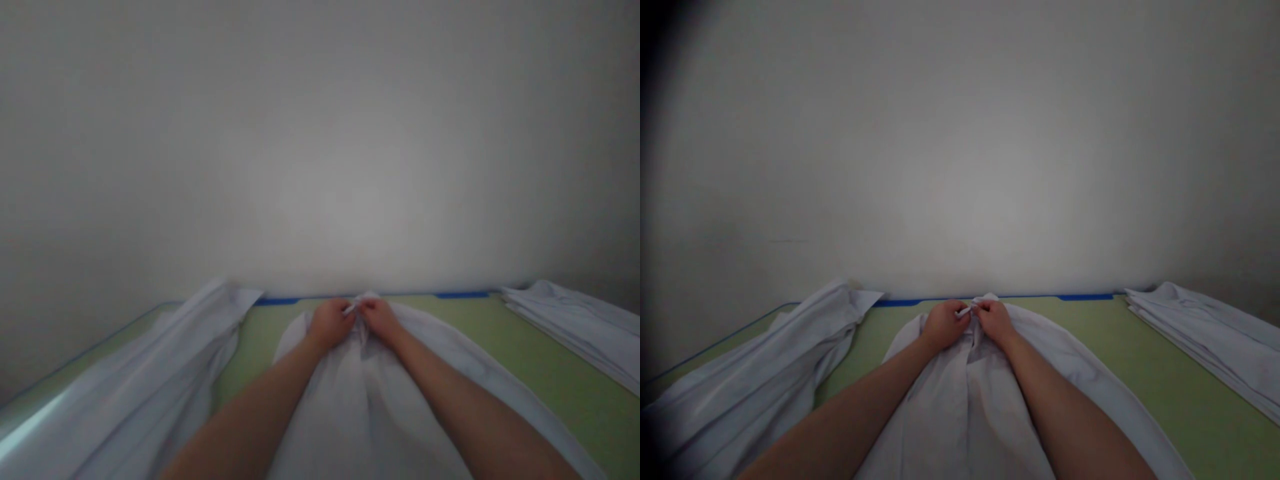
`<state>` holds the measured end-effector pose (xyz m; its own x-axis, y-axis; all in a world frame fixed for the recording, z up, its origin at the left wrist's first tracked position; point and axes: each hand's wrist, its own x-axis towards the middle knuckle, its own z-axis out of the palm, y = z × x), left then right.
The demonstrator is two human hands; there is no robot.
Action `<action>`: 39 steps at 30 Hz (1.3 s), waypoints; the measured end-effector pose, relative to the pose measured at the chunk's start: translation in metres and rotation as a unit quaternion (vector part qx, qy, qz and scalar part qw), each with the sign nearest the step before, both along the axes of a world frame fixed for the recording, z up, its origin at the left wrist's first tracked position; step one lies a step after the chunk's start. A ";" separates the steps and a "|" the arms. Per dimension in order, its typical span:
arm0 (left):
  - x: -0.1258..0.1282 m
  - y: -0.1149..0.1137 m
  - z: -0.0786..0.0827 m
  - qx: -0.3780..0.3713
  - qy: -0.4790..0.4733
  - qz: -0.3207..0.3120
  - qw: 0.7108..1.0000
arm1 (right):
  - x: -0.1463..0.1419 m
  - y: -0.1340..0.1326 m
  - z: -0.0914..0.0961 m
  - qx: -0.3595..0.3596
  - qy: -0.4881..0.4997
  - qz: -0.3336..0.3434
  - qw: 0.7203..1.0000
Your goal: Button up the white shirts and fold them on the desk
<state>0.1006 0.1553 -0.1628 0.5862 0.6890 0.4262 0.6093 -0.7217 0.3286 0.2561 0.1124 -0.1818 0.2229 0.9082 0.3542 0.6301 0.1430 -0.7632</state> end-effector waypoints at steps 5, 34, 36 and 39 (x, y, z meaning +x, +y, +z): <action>-0.005 -0.008 0.007 0.044 0.064 -0.006 0.997 | -0.003 -0.009 0.003 -0.002 0.003 0.026 1.000; -0.006 0.000 -0.011 -0.219 -0.132 -0.123 0.959 | -0.010 -0.032 0.006 0.023 -0.087 -0.005 0.996; -0.004 -0.001 -0.012 -0.240 -0.141 -0.118 0.953 | -0.012 -0.033 0.006 0.034 -0.109 -0.013 0.993; 0.000 -0.001 -0.013 -0.248 -0.162 -0.087 0.951 | -0.015 -0.035 0.007 0.056 -0.128 -0.012 0.990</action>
<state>0.1008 0.1546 -0.1758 0.6038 0.7564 0.2515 0.3030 -0.5096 0.8053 0.2408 0.0777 -0.1747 0.1341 0.8552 0.5006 0.8051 0.2005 -0.5582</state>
